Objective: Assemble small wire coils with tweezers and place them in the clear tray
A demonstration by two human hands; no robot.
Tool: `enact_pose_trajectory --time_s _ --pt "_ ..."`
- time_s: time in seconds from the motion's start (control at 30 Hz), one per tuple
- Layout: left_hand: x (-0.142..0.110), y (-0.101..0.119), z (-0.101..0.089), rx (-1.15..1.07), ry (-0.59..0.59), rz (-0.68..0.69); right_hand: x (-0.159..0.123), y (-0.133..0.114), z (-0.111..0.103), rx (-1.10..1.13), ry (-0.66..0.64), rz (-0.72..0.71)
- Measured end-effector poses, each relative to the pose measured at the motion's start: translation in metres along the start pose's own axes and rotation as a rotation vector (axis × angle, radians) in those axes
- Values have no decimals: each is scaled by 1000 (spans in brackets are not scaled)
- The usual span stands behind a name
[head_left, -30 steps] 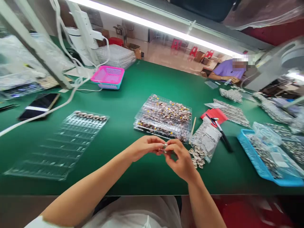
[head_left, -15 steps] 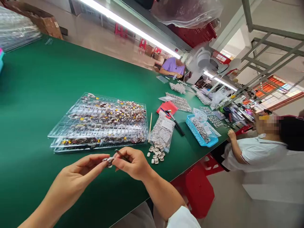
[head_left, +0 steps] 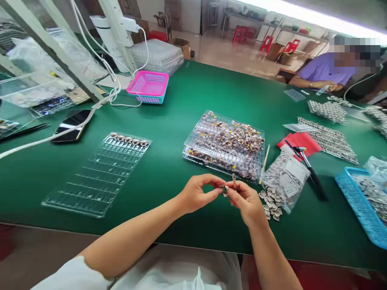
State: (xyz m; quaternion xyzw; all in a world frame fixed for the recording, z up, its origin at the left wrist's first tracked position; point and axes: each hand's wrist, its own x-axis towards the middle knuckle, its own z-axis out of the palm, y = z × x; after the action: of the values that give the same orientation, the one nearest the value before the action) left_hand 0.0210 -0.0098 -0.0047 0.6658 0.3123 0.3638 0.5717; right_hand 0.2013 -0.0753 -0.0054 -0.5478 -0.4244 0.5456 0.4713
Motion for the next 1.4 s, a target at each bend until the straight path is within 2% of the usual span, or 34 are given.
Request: enact_pose_trajectory --time_s 0.2,0.37,0.63,0.77,0.87,0.97,1.1,1.17,1.3,1.4 --pt "1 3 -2 -100 -44 -77 -5 -2 3 -56 40 -18" --pt "0 1 0 -147 -14 -113 -8 -7 6 -101 35 -35" --pt "-1 3 2 -85 4 -40 -10 -10 7 -153 69 -75" --pt "0 3 -1 36 -7 23 -12 -11 9 -215 79 -108" --pt "0 1 -3 192 8 159 -15 -11 11 -334 97 -214" --pt "0 -3 -4 330 -5 274 -15 -7 11 -507 70 -402" --pt "0 -8 -6 428 -37 354 -11 0 9 -700 2 -671" --pt "0 -9 -6 447 -43 362 -8 4 9 -771 8 -753" --pt "-1 -5 -5 443 -22 347 -8 8 9 -817 86 -775" --pt "-2 -2 -2 405 -2 331 -9 8 12 -762 158 -725"
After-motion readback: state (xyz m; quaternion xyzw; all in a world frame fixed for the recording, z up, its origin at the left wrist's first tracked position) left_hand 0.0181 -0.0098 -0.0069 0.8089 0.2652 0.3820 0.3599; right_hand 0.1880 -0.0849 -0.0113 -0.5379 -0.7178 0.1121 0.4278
